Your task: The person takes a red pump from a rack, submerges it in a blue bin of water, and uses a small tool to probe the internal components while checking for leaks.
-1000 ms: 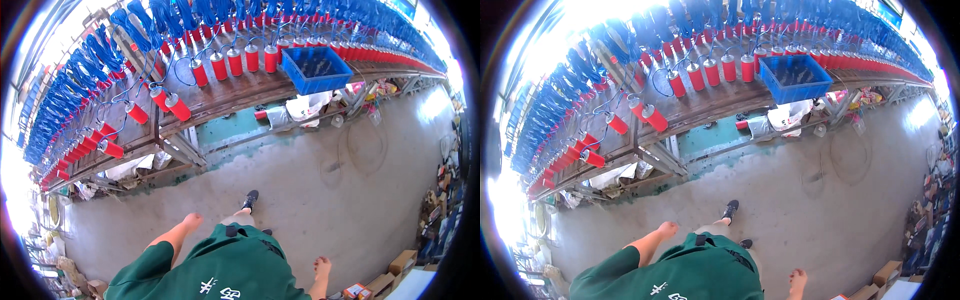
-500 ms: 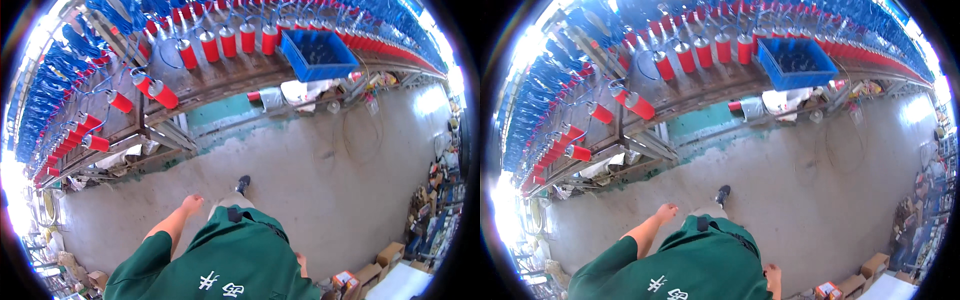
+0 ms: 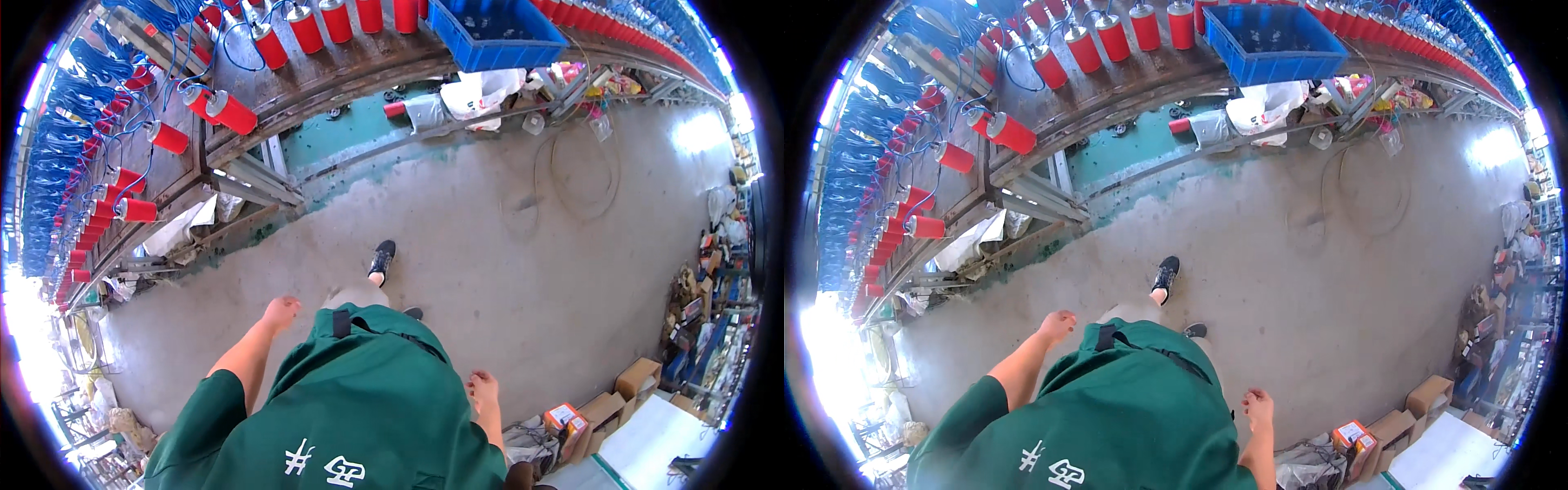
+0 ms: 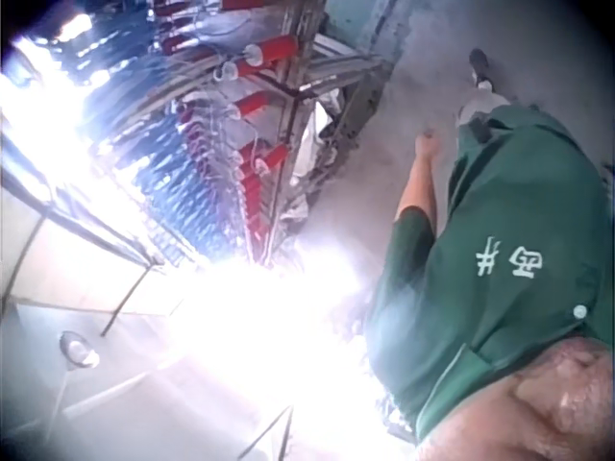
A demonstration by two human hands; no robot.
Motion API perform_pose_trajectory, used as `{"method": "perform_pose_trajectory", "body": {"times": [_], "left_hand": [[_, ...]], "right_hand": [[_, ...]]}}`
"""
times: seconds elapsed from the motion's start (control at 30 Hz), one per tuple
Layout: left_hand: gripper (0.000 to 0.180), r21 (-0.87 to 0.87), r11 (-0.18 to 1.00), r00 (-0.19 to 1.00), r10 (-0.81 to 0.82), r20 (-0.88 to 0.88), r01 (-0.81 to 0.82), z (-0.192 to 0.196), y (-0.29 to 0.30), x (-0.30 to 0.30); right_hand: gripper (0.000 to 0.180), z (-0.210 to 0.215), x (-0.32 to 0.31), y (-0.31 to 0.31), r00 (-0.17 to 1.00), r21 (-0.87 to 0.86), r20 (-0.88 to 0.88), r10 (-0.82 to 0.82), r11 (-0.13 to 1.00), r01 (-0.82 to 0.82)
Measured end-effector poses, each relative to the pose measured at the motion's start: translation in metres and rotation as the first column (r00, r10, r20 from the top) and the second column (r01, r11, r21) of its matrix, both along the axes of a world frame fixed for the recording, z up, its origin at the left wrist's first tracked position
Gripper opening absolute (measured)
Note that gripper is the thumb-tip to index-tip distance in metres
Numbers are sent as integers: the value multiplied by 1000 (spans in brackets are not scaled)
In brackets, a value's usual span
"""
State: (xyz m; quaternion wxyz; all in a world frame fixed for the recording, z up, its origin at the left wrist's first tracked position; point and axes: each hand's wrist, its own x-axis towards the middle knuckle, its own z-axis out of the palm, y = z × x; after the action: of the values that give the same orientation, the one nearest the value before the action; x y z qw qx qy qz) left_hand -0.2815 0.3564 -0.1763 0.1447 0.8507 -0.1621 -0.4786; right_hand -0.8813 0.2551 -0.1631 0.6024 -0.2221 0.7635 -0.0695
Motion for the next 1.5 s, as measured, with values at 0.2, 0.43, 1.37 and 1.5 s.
{"method": "perform_pose_trajectory", "body": {"times": [0.2,0.43,1.37,1.5], "left_hand": [[34,18,1000,1000,1,26,-1,9,29,-4],[36,3,1000,1000,24,5,-24,12,39,-24],[35,-54,987,989,-150,-16,149,8,25,-14],[34,-37,991,991,-132,0,132,21,17,-23]], "right_hand": [[15,-24,-16,44,1000,97,-2,6,995,-5],[15,-35,-38,69,999,110,5,-40,993,39],[24,-49,-43,130,983,85,5,-184,979,183],[27,-49,-44,128,979,71,28,-204,977,201]]}}
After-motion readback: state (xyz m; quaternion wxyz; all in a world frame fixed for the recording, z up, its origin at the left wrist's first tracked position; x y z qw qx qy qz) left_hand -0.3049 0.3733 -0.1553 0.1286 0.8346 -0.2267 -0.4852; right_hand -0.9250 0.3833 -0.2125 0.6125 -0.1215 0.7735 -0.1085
